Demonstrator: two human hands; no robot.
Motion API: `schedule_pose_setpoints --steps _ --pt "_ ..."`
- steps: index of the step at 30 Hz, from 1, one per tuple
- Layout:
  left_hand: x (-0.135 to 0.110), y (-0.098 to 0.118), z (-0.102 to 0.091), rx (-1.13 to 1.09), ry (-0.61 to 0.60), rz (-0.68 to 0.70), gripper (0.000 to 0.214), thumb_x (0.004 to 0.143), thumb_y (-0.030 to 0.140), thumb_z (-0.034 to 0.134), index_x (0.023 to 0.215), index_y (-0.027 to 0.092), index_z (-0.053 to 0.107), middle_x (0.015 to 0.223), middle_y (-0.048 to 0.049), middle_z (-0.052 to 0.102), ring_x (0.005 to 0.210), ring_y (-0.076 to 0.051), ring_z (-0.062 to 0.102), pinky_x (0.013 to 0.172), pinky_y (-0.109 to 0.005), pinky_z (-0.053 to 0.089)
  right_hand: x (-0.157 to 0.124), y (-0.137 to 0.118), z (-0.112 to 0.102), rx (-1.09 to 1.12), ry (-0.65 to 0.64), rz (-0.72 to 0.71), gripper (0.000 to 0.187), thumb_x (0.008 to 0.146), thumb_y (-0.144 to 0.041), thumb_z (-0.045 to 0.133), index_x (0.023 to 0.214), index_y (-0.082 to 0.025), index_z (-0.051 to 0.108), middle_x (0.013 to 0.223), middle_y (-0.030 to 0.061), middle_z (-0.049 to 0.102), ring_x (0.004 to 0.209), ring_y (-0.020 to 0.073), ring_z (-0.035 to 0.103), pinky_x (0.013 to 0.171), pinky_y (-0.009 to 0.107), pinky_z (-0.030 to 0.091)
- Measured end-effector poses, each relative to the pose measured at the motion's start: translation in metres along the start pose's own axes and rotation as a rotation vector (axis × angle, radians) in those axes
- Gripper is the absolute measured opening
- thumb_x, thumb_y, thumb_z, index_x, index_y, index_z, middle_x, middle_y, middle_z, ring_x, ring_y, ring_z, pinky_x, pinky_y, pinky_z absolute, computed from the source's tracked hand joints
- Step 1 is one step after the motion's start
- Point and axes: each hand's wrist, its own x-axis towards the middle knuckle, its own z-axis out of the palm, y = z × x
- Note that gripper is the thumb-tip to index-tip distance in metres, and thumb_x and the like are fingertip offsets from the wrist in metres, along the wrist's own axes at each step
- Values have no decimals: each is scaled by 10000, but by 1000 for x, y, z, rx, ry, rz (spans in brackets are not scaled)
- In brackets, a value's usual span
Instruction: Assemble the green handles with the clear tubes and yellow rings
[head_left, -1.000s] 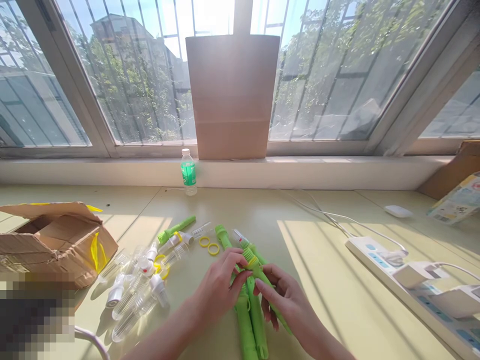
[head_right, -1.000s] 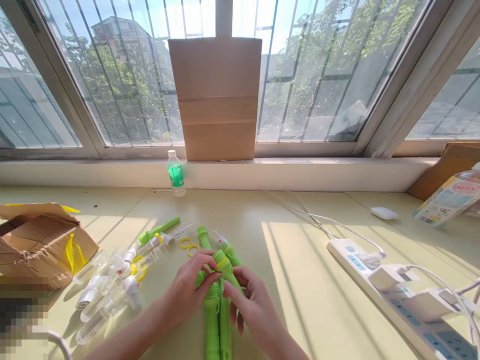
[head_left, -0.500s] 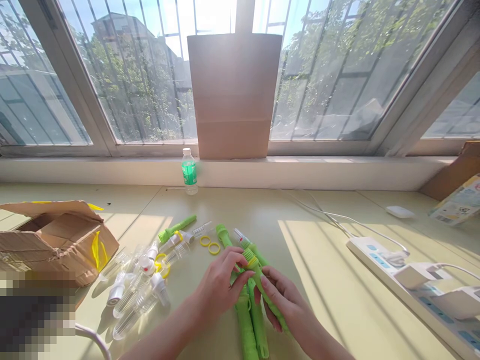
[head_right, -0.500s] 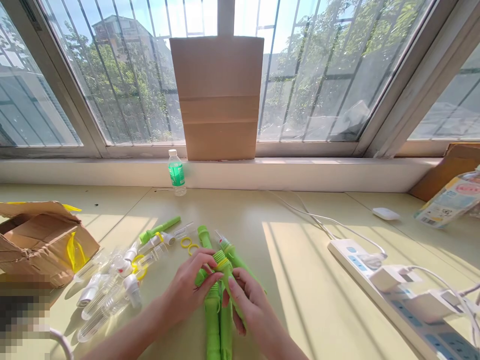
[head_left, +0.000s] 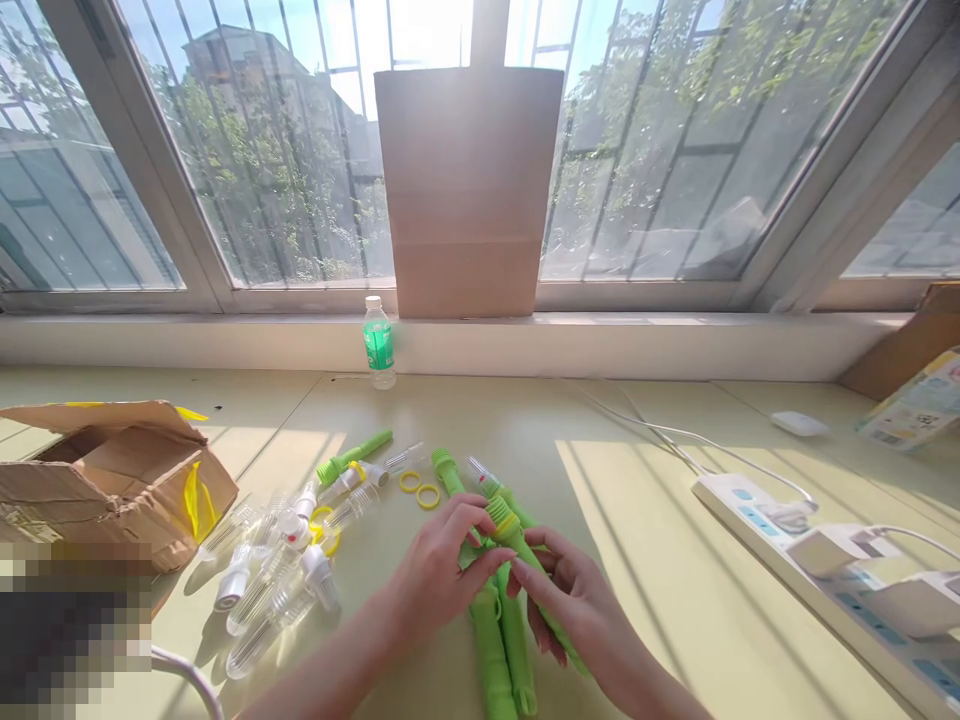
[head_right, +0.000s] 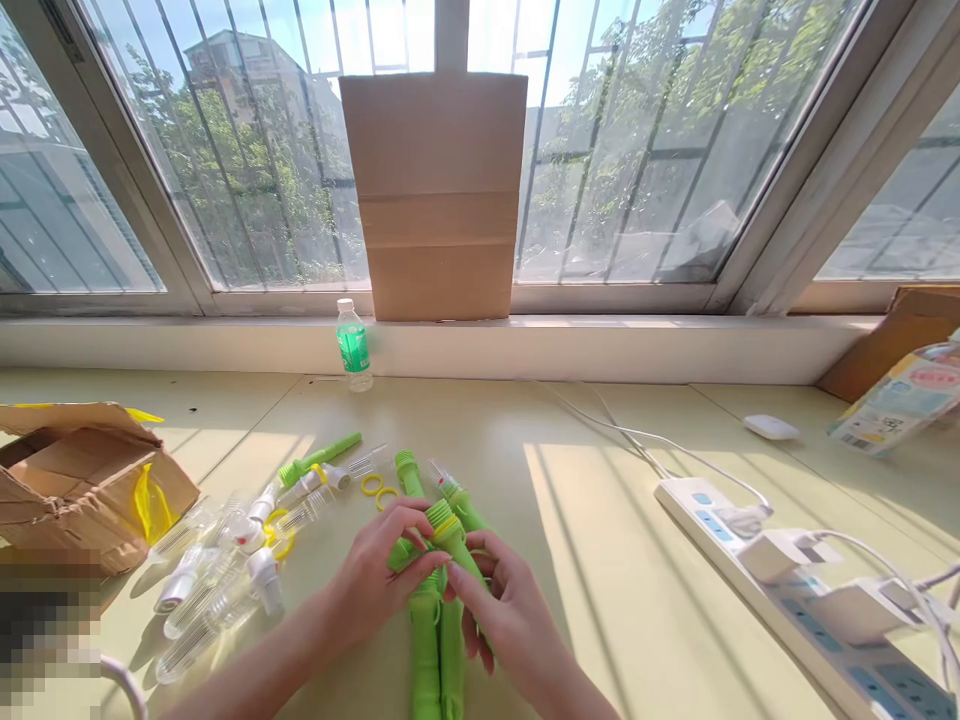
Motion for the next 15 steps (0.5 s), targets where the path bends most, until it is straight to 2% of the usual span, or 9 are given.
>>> schedule_pose_setpoints --steps 4,8,12,15 --pt "1 2 -1 -35 -12 -23 225 826 275 716 943 210 535 1086 -78 639 865 -163 653 726 -273 576 2 -3 -3 -13 14 -32 362 841 -528 658 934 -180 621 737 -16 609 482 85 550 385 187 374" --pt "1 0 -1 -85 -36 -38 254 802 252 738 960 212 544 1103 -75 631 870 -163 656 716 -266 583 2 -4 -6 20 -24 -25 372 846 -532 648 941 -173 644 733 -8 617 456 80 525 390 201 359" --pt "2 -4 -1 -97 -63 -31 199 836 129 659 972 215 541 1095 -54 628 837 -140 657 727 -259 579 1 -4 -7 50 -40 16 395 863 -551 610 878 -158 646 788 23 649 389 51 481 333 188 297" --pt "1 -6 0 -79 -45 -13 170 869 85 586 962 216 531 1086 -47 633 819 -129 650 716 -250 568 1 -3 -6 57 -11 61 379 852 -535 630 846 -157 631 749 7 640 346 36 455 294 169 268"
